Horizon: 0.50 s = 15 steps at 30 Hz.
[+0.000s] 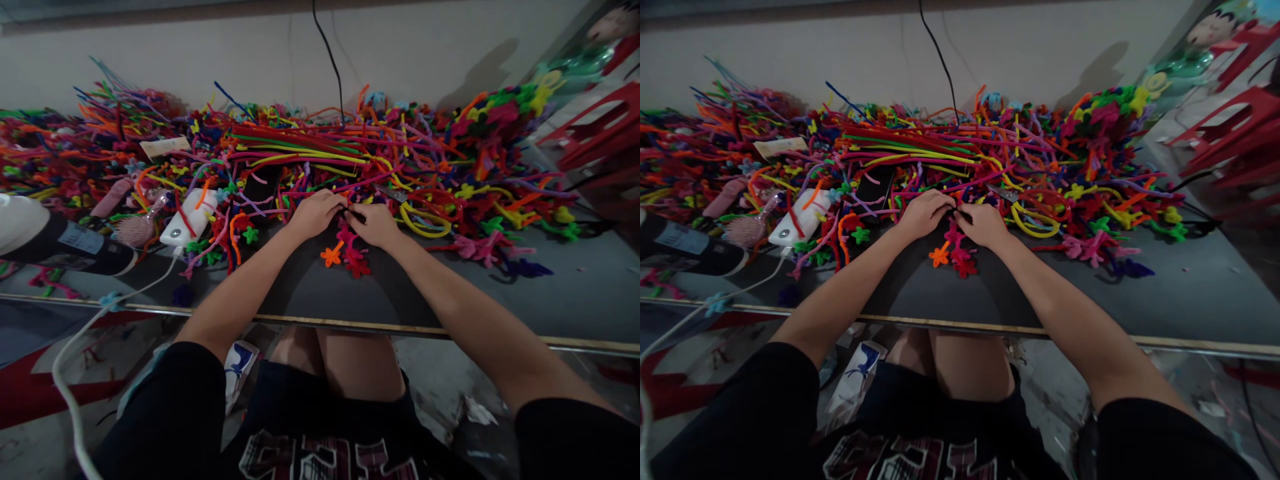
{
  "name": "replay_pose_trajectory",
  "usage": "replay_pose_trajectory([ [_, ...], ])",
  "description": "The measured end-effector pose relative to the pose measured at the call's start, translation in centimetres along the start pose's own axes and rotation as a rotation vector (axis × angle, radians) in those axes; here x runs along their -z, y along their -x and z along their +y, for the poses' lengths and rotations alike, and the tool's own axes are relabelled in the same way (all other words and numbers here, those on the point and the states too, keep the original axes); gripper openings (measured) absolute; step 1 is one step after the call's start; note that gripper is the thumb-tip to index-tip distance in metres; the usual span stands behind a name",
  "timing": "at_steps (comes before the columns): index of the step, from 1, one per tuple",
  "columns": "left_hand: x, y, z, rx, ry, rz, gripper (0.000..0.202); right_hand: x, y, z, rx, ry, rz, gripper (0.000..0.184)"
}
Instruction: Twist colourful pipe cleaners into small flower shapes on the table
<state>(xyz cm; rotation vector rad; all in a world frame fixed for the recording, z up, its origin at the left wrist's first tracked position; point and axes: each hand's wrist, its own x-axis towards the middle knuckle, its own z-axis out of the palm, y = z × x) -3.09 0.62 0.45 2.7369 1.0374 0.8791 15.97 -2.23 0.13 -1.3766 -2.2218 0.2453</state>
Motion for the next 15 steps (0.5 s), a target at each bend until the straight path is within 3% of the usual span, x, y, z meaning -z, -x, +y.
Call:
replay_pose_trajectory([
  [15, -0.09, 0.16, -0.03, 0.035, 0.003, -0.055, 0.023, -0.22, -0.04, 0.18, 0.001, 0.050, -0.034, 0.034],
])
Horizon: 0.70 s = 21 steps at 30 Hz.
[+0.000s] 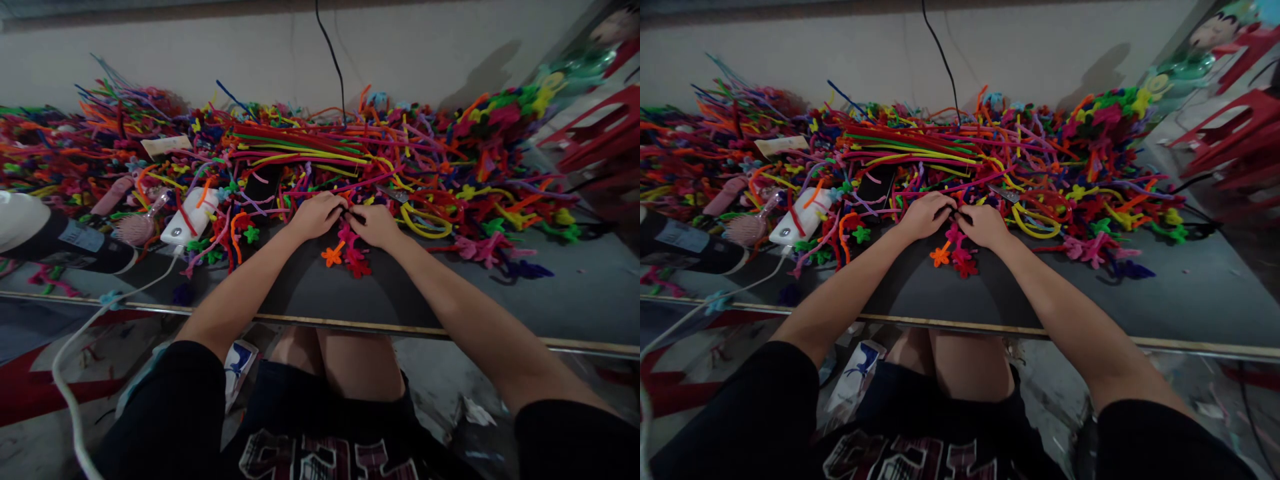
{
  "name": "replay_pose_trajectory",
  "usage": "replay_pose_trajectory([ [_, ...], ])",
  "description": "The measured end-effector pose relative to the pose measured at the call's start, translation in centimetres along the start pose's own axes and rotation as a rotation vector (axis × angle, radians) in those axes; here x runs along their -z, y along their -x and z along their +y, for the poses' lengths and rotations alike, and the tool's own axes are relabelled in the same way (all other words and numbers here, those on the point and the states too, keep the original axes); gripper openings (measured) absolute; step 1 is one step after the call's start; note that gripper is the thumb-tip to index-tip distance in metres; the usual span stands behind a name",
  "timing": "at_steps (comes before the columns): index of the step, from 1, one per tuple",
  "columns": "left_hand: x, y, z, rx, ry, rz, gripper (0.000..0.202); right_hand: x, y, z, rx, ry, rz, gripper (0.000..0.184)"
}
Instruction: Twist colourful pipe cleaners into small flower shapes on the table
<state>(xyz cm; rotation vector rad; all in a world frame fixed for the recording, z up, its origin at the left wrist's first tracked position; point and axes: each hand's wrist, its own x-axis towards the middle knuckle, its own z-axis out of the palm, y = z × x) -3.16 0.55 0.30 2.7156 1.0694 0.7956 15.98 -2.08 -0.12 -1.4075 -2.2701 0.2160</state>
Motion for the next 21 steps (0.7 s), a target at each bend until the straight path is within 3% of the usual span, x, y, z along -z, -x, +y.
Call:
replay_pose_trajectory([
  [21, -0.55, -0.03, -0.22, 0.028, -0.041, -0.051, 0.029, 0.25, -0.07, -0.23, -0.048, 0.036, -0.082, 0.031],
])
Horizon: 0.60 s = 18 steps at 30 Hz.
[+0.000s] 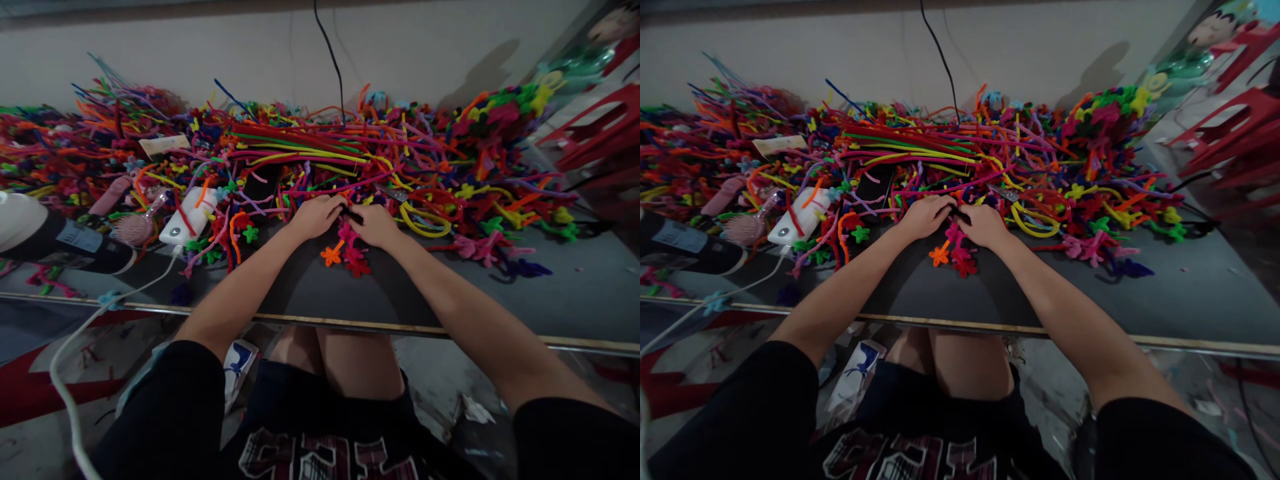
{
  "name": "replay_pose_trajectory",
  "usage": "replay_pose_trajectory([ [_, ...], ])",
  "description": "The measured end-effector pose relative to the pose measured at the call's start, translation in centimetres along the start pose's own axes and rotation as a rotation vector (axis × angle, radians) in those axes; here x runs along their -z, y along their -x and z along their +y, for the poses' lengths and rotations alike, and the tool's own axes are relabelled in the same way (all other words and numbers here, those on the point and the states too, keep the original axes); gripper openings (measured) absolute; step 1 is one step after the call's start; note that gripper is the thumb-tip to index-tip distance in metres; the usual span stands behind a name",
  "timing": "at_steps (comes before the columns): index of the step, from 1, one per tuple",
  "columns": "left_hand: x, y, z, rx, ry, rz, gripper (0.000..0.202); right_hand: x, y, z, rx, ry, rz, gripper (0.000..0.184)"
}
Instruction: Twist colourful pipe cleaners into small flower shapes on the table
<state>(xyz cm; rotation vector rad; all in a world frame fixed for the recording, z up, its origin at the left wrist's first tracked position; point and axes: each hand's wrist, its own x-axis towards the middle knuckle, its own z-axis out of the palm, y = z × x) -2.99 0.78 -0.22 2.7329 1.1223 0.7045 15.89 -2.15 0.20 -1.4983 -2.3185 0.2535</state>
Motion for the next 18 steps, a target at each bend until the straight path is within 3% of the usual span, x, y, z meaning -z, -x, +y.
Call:
replay_pose_trajectory([
  [18, 0.08, -0.05, 0.03, -0.003, -0.023, -0.024, 0.029, -0.04, 0.01, 0.02, -0.003, 0.010, 0.000, 0.030],
])
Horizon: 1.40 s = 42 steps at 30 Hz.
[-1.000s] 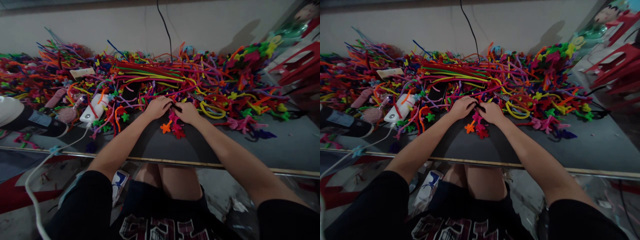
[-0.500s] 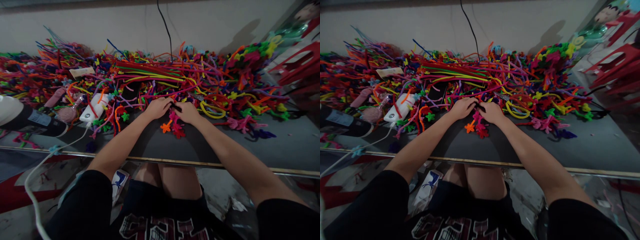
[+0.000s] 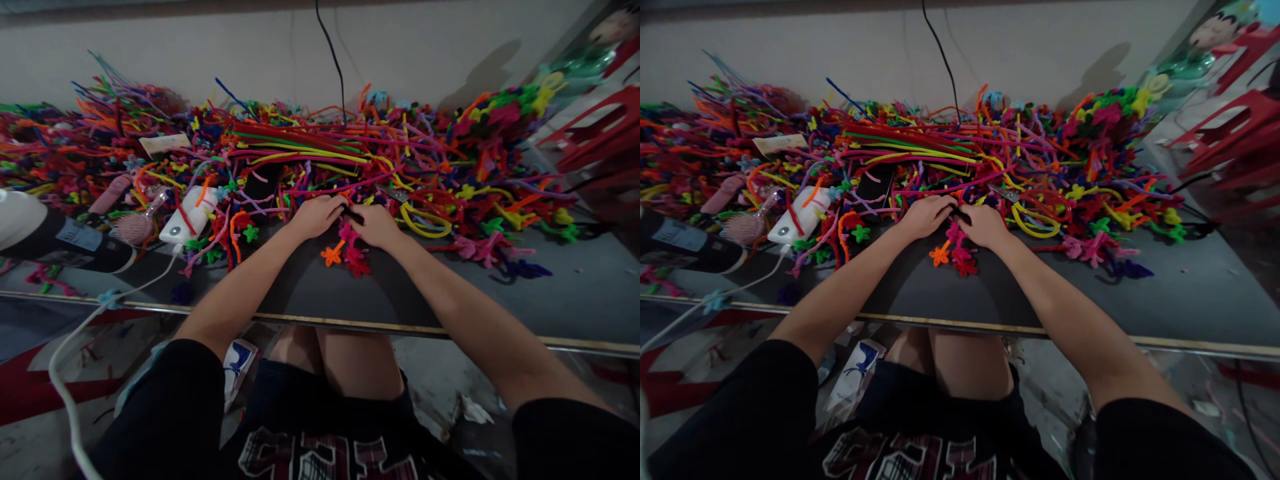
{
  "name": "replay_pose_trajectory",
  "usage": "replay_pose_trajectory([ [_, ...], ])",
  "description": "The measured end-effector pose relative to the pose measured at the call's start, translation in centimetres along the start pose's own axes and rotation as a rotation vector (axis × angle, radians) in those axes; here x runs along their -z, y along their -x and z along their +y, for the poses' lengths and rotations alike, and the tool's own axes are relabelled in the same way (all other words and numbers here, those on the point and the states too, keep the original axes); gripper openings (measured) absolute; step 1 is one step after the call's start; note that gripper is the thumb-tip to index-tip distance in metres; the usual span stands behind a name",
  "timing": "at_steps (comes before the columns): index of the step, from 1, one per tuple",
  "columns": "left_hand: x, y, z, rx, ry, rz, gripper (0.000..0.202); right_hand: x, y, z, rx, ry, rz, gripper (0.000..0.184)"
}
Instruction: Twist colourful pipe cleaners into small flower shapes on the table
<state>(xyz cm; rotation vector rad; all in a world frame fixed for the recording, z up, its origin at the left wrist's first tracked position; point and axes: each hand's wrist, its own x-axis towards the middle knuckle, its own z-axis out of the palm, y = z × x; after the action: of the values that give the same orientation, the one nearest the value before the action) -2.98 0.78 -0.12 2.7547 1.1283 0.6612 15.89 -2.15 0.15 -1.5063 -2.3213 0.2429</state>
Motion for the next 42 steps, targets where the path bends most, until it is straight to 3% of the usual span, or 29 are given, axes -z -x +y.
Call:
replay_pose_trajectory([
  [29, 0.82, 0.31, 0.71, -0.130, 0.000, 0.099, 0.022, -0.14, -0.08, 0.39, 0.024, -0.133, 0.006, 0.027],
  [35, 0.52, -0.03, 0.61, -0.076, -0.061, 0.087, 0.023, -0.26, -0.08, 0.35, 0.022, -0.126, 0.057, 0.029],
  [42, -0.01, 0.08, -0.08, -0.065, 0.014, 0.191, 0.022, -0.44, 0.01, 0.39, 0.010, -0.220, 0.169, 0.030],
])
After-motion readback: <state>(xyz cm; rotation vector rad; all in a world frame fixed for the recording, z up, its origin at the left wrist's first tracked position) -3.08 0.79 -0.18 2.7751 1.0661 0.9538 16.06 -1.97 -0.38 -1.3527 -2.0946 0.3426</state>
